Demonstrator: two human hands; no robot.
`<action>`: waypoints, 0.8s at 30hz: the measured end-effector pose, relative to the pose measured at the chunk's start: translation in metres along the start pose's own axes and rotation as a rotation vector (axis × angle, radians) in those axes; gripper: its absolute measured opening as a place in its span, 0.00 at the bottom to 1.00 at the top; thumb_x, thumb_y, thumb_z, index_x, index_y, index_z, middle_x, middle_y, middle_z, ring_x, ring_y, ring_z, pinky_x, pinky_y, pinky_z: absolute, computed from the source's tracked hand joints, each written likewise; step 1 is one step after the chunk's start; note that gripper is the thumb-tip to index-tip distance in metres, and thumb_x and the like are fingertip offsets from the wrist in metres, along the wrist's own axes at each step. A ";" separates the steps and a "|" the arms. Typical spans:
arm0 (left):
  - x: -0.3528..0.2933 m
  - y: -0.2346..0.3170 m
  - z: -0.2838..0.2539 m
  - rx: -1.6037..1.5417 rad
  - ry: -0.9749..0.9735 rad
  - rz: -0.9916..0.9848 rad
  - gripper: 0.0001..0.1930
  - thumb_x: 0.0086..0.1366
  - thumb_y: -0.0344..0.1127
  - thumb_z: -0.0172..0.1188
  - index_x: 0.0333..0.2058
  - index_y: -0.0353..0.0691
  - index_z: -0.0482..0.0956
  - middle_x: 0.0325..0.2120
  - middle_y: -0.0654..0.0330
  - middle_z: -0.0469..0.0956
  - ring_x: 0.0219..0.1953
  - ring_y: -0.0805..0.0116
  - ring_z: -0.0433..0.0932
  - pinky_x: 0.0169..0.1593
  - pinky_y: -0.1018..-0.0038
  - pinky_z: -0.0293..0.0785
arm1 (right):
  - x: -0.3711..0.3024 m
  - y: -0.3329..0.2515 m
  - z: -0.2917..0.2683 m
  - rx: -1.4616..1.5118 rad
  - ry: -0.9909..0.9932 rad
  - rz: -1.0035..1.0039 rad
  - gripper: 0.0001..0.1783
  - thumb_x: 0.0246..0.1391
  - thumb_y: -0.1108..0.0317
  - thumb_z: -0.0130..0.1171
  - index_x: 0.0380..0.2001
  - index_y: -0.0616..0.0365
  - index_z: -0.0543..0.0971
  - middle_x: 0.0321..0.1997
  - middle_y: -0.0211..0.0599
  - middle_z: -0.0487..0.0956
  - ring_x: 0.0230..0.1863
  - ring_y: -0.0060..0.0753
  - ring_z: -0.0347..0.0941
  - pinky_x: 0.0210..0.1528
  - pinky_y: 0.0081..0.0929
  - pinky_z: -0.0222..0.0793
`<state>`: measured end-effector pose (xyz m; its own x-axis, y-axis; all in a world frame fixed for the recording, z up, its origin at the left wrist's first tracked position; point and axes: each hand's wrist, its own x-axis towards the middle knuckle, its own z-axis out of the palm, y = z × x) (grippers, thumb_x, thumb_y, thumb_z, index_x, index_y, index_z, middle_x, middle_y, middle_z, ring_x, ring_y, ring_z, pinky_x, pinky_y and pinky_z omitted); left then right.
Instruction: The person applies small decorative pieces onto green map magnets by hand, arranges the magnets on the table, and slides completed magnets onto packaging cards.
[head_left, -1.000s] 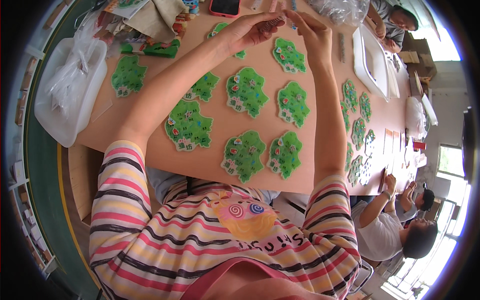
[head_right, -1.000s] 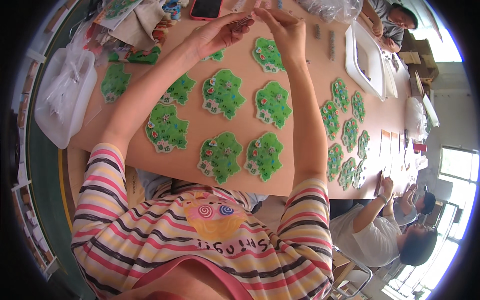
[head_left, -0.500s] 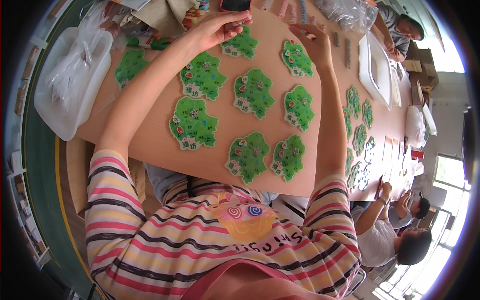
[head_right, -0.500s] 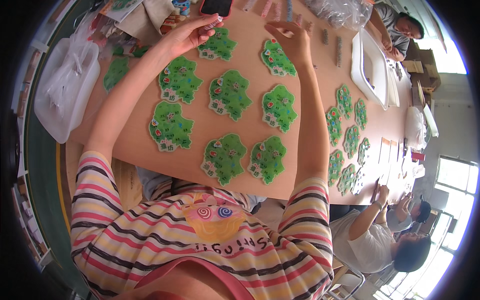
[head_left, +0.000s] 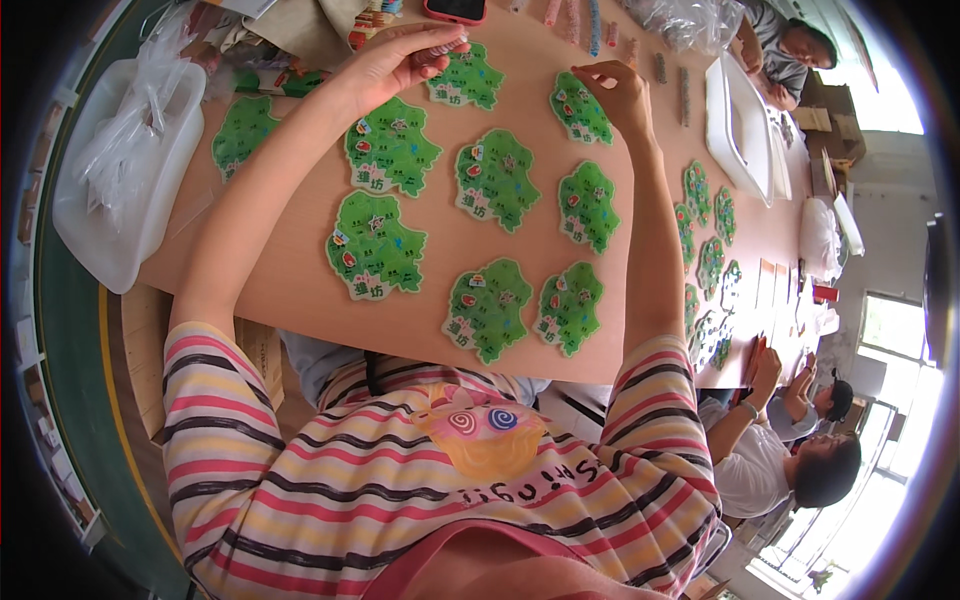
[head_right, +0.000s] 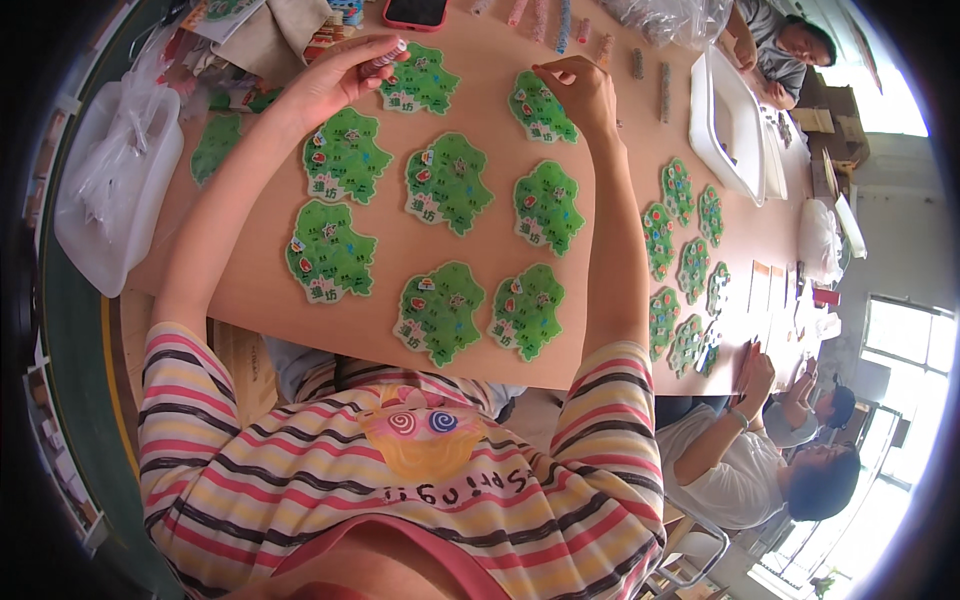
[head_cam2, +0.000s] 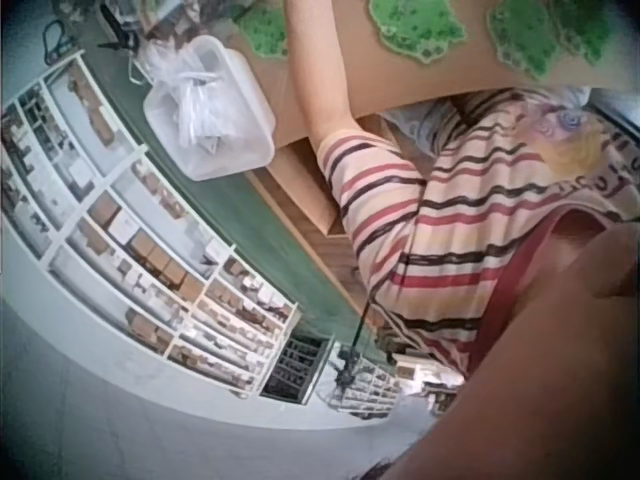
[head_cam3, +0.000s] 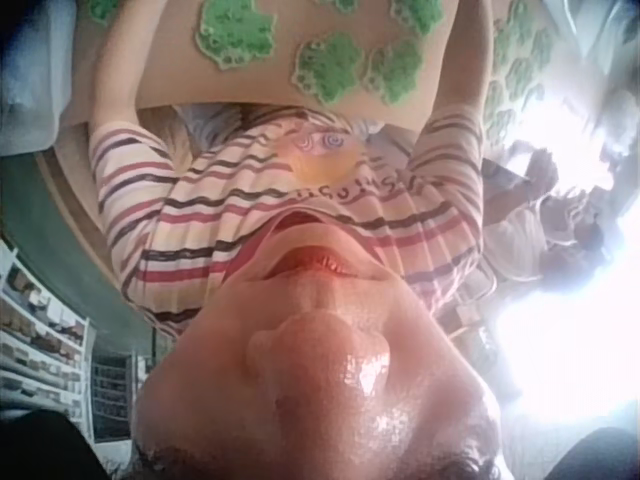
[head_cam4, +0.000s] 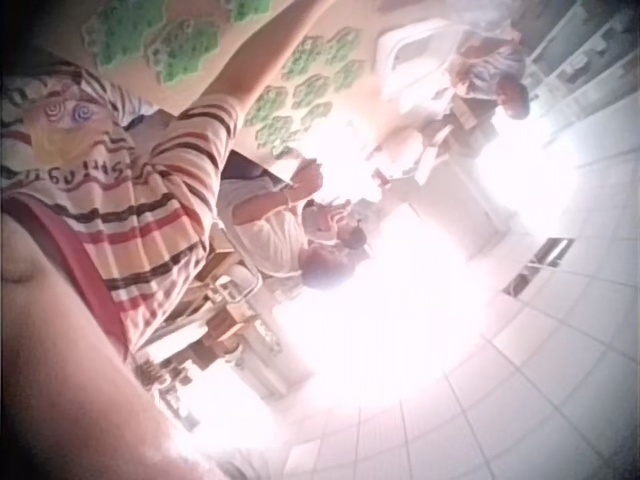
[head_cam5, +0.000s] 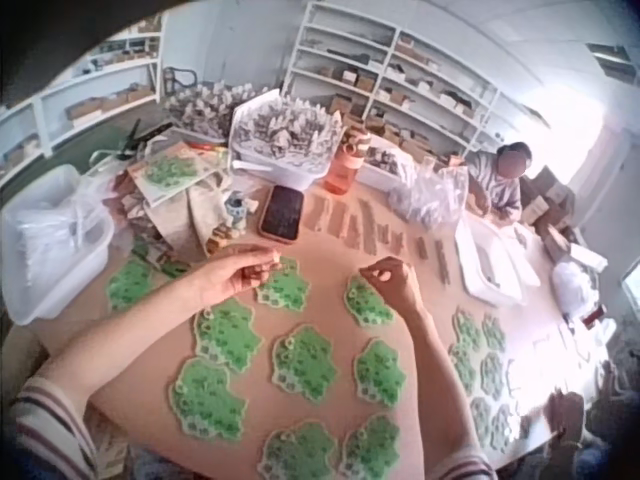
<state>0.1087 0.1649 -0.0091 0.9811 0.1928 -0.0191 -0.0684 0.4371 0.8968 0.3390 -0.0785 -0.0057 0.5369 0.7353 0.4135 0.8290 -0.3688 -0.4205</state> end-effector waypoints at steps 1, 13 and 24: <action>-0.006 0.000 -0.004 0.002 0.004 -0.001 0.12 0.62 0.40 0.61 0.40 0.40 0.79 0.34 0.67 0.80 0.29 0.85 0.73 0.30 0.88 0.67 | 0.000 -0.007 -0.002 0.004 -0.001 -0.002 0.10 0.46 0.59 0.66 0.30 0.52 0.85 0.32 0.34 0.81 0.29 0.29 0.76 0.34 0.26 0.70; -0.014 -0.010 -0.019 -0.043 0.081 -0.040 0.13 0.61 0.40 0.62 0.42 0.39 0.79 0.35 0.67 0.79 0.30 0.84 0.72 0.29 0.87 0.66 | 0.006 -0.084 -0.017 0.068 0.015 -0.105 0.13 0.45 0.64 0.68 0.36 0.52 0.83 0.34 0.30 0.81 0.31 0.24 0.75 0.31 0.23 0.68; 0.005 0.002 -0.018 -0.125 0.190 -0.038 0.09 0.64 0.36 0.58 0.37 0.38 0.80 0.25 0.64 0.78 0.27 0.77 0.76 0.29 0.82 0.72 | 0.050 -0.148 0.046 0.559 -0.230 -0.191 0.11 0.51 0.67 0.64 0.38 0.58 0.83 0.35 0.30 0.81 0.30 0.16 0.72 0.31 0.18 0.67</action>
<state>0.1107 0.1826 -0.0157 0.9323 0.3312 -0.1449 -0.0659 0.5499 0.8326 0.2363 0.0388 0.0401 0.2886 0.8850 0.3653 0.6666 0.0882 -0.7402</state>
